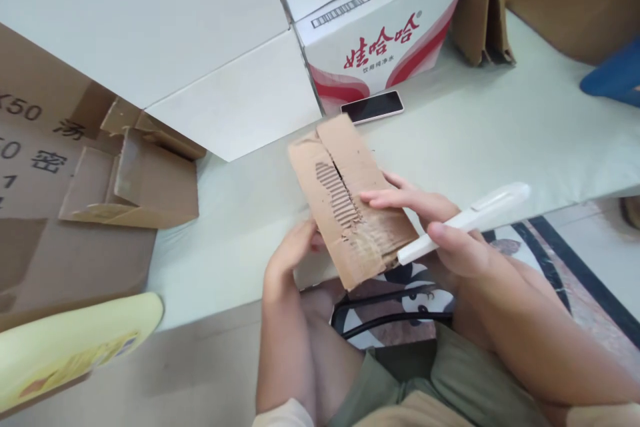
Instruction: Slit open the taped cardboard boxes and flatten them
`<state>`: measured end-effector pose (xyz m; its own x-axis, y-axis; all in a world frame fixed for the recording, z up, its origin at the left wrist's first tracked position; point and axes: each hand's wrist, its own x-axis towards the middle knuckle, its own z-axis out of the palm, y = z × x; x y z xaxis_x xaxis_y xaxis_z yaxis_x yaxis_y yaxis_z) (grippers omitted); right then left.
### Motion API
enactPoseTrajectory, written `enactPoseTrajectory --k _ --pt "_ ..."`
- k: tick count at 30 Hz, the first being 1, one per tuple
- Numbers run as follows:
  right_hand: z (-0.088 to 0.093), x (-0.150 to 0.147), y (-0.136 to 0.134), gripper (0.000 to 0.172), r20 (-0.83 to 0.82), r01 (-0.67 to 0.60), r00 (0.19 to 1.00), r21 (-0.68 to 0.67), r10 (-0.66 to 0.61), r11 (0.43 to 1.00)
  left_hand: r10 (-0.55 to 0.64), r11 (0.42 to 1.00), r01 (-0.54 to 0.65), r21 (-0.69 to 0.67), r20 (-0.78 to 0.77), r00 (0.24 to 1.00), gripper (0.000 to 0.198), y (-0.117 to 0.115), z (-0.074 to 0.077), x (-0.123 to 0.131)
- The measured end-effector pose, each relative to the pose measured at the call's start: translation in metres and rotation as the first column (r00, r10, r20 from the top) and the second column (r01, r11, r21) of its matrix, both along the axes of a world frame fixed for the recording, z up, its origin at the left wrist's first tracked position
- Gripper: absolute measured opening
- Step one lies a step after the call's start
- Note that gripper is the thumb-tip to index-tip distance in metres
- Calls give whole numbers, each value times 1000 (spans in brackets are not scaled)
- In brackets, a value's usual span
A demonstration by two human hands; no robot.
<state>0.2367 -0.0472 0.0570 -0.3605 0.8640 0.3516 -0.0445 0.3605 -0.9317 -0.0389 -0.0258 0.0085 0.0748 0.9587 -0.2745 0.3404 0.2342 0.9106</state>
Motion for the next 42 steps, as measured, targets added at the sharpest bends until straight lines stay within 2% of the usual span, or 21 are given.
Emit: enactPoseTrajectory --k 1,3,5,7,9,11,13,15,18,20,25,29,33,35,42 --pt "-4 -1 1 52 9 13 1000 -21 -13 1000 -7 1000 7 4 -58 998 51 -1 1 -3" --pt "-13 -3 4 49 29 14 1000 -56 -13 998 48 986 -31 162 -105 993 61 -2 4 -6" --pt "-17 -7 5 51 16 20 1000 -66 -19 998 60 898 -2 440 -119 991 66 -2 4 -4" --pt "-14 -9 1 54 1 125 992 -43 -125 991 -47 770 153 620 -184 982 61 -2 1 1" --pt "-6 -11 -6 60 7 301 954 -12 -301 953 -63 678 209 704 -228 972 52 -2 -4 8" --pt "7 -11 -15 69 44 434 900 17 -434 901 0 630 169 758 -218 976 46 -3 -8 15" --pt "21 -12 -23 72 125 469 872 56 -472 881 74 593 126 795 -210 975 43 -4 -10 23" --pt "32 -15 -28 60 244 442 857 105 -454 891 134 560 111 821 -222 966 42 -6 -10 31" --pt "37 -20 -31 21 393 420 807 142 -440 896 229 548 85 832 -247 941 42 -12 -8 45" --pt "36 -22 -31 7 426 446 779 140 -461 884 284 557 64 828 -263 922 43 -16 -7 54" --pt "30 -21 -29 4 492 471 742 101 -455 876 317 546 36 837 -247 916 45 -20 -9 64" --pt "28 -17 -27 10 500 414 762 111 -411 903 301 516 17 856 -200 932 41 -18 -10 64" --pt "27 -14 -28 8 491 410 776 85 -396 908 294 519 20 854 -201 934 41 -18 -10 64" --pt "29 -14 -29 9 531 400 759 76 -377 913 288 522 8 853 -185 940 40 -18 -10 64" --pt "35 -21 -26 3 647 365 660 168 -382 916 282 550 11 835 -198 939 43 -18 -10 65"
